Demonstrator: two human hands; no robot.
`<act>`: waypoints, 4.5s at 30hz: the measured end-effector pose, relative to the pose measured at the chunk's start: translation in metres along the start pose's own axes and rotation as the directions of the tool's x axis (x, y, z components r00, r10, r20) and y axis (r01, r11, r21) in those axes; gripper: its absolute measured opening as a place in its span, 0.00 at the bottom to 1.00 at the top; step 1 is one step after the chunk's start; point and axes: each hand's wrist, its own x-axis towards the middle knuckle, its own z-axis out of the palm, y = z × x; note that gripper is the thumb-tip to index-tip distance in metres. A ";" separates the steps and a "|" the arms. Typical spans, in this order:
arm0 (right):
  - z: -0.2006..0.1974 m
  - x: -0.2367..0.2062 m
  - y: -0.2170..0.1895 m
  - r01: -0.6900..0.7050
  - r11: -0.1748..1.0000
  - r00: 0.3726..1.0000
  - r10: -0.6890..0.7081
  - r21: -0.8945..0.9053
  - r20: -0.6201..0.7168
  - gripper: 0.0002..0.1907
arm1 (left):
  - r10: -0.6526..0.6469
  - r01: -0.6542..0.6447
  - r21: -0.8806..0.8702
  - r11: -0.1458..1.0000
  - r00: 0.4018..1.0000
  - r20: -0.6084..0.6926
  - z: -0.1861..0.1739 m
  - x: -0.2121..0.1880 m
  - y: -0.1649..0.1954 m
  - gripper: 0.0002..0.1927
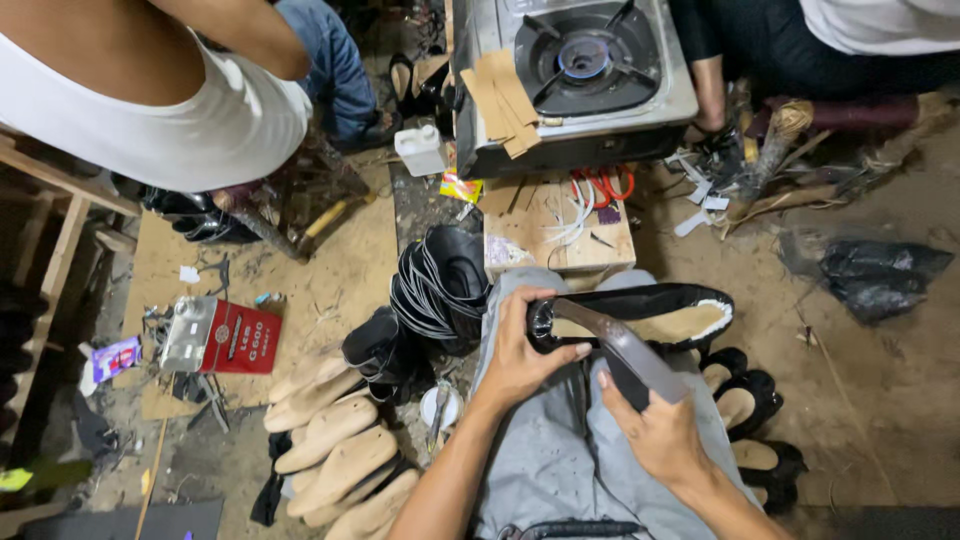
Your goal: The person sits on a low stool and works on a black shoe held on their lap. They press the sole edge with a heated iron tool, trim the sole edge with pincers, and repeatedly press and turn the shoe, finishing by holding up the completed shoe.
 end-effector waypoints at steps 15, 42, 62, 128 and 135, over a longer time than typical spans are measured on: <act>0.002 0.005 0.002 0.175 0.977 0.984 -0.177 0.125 0.007 0.11 | 0.009 -0.009 0.045 0.999 1.000 -0.008 0.001 0.001 -0.004 0.39; -0.014 0.006 0.020 0.481 0.855 0.877 -0.470 0.193 -0.102 0.13 | -0.071 0.072 0.053 0.996 0.997 -0.029 0.003 0.000 -0.007 0.40; -0.006 0.010 -0.020 0.296 0.954 0.955 -0.297 -0.057 -0.010 0.15 | -0.040 0.042 0.059 0.997 0.999 -0.033 0.003 -0.003 -0.006 0.39; -0.065 0.066 -0.093 0.195 0.918 0.932 -0.064 -0.346 0.356 0.23 | 0.172 -0.175 0.016 0.984 0.979 0.114 -0.036 0.024 0.016 0.29; -0.050 0.035 -0.066 0.118 0.954 0.969 -0.050 -0.275 0.242 0.13 | 0.149 -0.154 0.042 0.987 0.983 0.103 -0.038 0.023 0.021 0.30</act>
